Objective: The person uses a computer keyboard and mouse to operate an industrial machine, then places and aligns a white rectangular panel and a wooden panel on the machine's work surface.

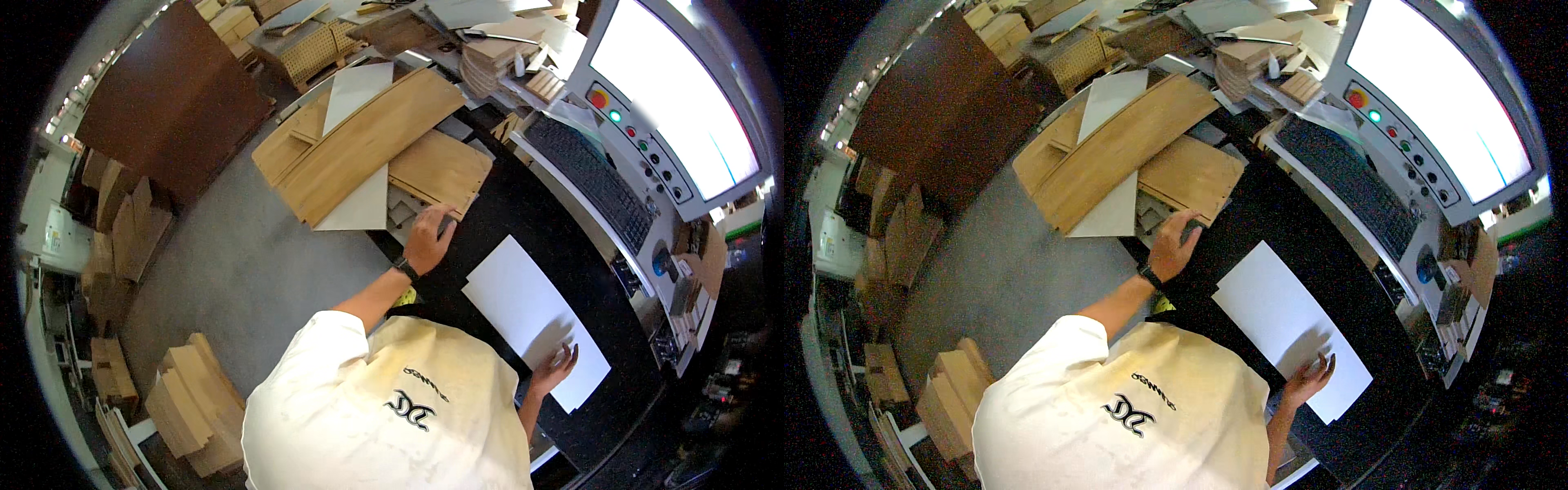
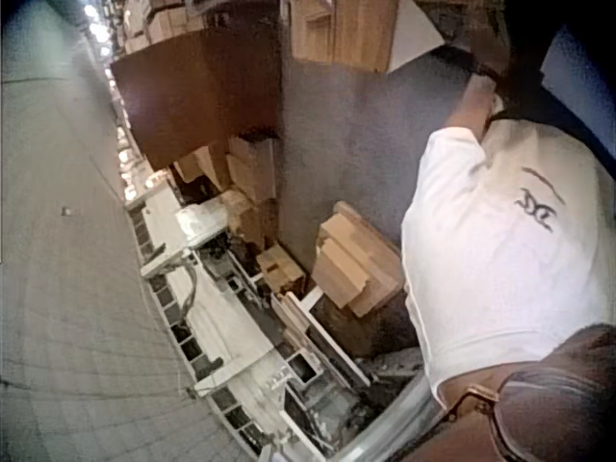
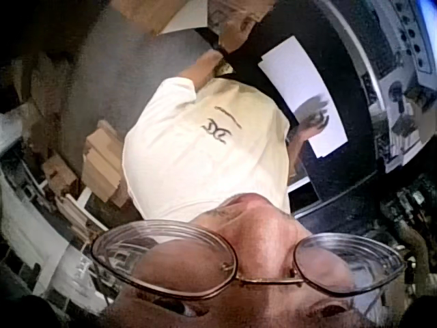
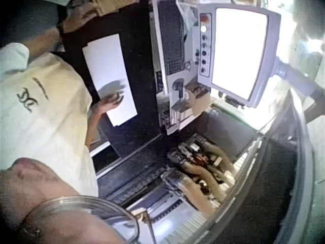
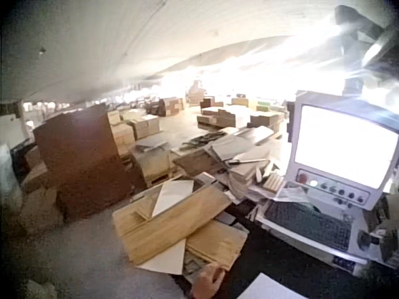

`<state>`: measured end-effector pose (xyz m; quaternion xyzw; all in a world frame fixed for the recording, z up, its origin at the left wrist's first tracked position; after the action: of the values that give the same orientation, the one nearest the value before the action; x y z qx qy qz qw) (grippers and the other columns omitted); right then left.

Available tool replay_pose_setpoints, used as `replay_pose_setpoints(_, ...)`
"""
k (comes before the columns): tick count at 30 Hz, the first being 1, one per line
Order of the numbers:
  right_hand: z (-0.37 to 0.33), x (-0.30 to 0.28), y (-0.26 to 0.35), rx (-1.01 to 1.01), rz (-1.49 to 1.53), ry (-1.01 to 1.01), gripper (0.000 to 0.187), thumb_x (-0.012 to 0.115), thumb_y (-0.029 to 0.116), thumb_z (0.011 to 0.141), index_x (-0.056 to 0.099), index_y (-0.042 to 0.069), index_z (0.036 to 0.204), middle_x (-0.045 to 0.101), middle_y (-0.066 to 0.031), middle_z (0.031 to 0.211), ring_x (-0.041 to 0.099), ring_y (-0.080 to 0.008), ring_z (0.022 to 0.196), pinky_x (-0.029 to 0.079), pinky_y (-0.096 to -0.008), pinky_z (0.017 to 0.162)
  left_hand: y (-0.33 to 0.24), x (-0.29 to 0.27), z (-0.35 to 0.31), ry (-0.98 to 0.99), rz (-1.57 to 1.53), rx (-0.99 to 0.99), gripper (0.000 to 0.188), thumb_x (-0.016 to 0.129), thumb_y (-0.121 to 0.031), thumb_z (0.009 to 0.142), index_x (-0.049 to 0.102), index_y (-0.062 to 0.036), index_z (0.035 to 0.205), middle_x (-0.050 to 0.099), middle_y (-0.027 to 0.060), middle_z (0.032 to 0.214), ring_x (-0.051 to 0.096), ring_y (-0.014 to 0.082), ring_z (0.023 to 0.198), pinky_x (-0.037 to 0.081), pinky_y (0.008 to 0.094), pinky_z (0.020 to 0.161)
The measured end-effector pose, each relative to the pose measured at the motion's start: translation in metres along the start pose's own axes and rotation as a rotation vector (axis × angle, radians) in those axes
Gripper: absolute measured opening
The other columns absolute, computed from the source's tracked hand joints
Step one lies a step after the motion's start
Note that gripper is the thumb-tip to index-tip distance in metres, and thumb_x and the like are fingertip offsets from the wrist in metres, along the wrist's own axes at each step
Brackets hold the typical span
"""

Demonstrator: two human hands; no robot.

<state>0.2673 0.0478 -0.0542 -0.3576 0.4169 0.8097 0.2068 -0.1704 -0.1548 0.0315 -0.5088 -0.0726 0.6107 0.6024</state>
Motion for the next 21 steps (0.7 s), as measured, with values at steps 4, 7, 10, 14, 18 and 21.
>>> replay_pose_setpoints(4,0.009,0.036,0.011,0.052,0.036,0.081,0.037,0.066,0.006,0.099,0.062,0.002,0.135,0.048,-0.0287,0.154,0.048,-0.0473,0.141,0.042,-0.0563,0.116,0.027,-0.041,-0.002,-0.064,-0.026,-0.125,0.033,0.065,-0.017,0.102,0.063,-0.0048,0.133,0.067,0.0198,0.131,0.061,0.0403,0.125,0.047,0.048,0.109)
replay_pose_setpoints(7,0.024,0.054,0.049,0.001,0.093,0.109,0.034,0.066,0.006,0.099,0.063,0.0,0.132,0.051,-0.03,0.151,0.047,-0.0481,0.142,0.041,-0.0585,0.116,0.035,-0.076,-0.015,-0.052,-0.044,-0.21,0.034,0.065,-0.018,0.102,0.062,-0.0068,0.135,0.068,0.018,0.13,0.062,0.0385,0.125,0.049,0.0474,0.108)
replay_pose_setpoints(10,0.038,0.076,0.076,-0.115,0.038,0.162,0.031,0.066,0.004,0.1,0.063,-0.003,0.13,0.054,-0.031,0.148,0.047,-0.0475,0.142,0.04,-0.0602,0.117,0.064,-0.116,-0.039,-0.127,-0.014,-0.29,0.033,0.066,-0.016,0.102,0.063,-0.0079,0.134,0.069,0.0171,0.127,0.063,0.038,0.12,0.051,0.0468,0.102)
replay_pose_setpoints(14,0.065,0.111,0.094,-0.218,-0.006,0.172,0.03,0.068,0.004,0.1,0.063,-0.004,0.129,0.059,-0.0282,0.142,0.048,-0.0452,0.142,0.04,-0.06,0.118,0.11,-0.168,-0.071,-0.358,0.041,-0.463,0.03,0.066,-0.019,0.102,0.064,-0.0068,0.13,0.069,0.0152,0.12,0.066,0.0336,0.109,0.052,0.0433,0.094)
replay_pose_setpoints(18,0.088,0.14,0.109,-0.21,-0.037,0.216,0.032,0.067,0.005,0.1,0.061,-0.003,0.131,0.056,-0.0272,0.145,0.048,-0.0448,0.141,0.04,-0.059,0.118,0.194,-0.206,-0.096,-0.699,-0.016,-0.77,0.035,0.068,-0.029,0.104,0.063,-0.0029,0.128,0.068,0.0151,0.118,0.065,0.0271,0.108,0.051,0.0406,0.094)
replay_pose_setpoints(21,0.075,0.168,0.087,-0.205,0.059,0.196,0.043,0.06,0.013,0.106,0.052,0.001,0.147,0.046,-0.0266,0.158,0.042,-0.0449,0.147,0.035,-0.0583,0.122,0.249,-0.22,-0.084,-0.74,-0.324,-0.97,0.044,0.07,-0.036,0.104,0.061,0.0005,0.127,0.067,0.0147,0.121,0.064,0.0227,0.112,0.051,0.038,0.096)
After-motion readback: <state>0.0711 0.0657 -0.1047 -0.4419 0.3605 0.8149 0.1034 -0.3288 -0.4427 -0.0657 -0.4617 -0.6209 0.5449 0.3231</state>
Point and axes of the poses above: each hand's wrist, its own z-axis towards the middle knuckle, its own x-axis out of the palm, y = z × x, the point moved 5 cm from there along z, towards the middle knuckle
